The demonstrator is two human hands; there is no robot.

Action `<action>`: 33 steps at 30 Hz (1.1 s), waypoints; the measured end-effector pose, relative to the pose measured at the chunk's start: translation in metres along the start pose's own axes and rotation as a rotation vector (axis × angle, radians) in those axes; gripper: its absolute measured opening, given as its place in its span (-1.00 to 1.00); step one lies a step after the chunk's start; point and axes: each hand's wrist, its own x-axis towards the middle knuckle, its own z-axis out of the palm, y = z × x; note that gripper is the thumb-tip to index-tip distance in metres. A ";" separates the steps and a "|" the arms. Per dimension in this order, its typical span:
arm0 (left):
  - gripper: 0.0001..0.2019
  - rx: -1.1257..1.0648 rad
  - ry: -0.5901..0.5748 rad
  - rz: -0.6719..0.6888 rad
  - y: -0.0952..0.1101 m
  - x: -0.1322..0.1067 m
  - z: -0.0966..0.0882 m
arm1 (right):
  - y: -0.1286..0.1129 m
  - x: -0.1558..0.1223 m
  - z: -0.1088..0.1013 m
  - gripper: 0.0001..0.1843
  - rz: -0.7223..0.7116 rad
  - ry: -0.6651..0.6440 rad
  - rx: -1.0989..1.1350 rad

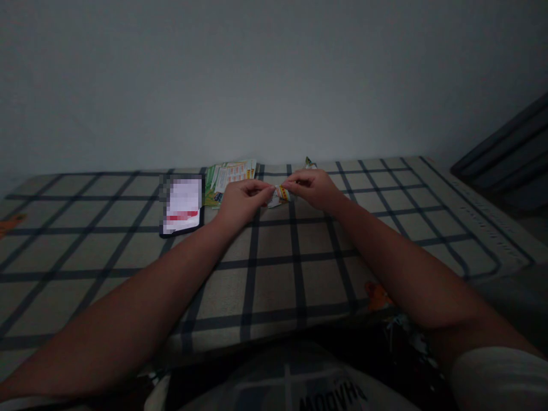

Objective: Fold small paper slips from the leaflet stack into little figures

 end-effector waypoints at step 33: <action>-0.79 0.036 0.067 0.077 0.006 -0.002 -0.002 | -0.003 0.000 0.013 -0.45 0.280 -0.080 0.355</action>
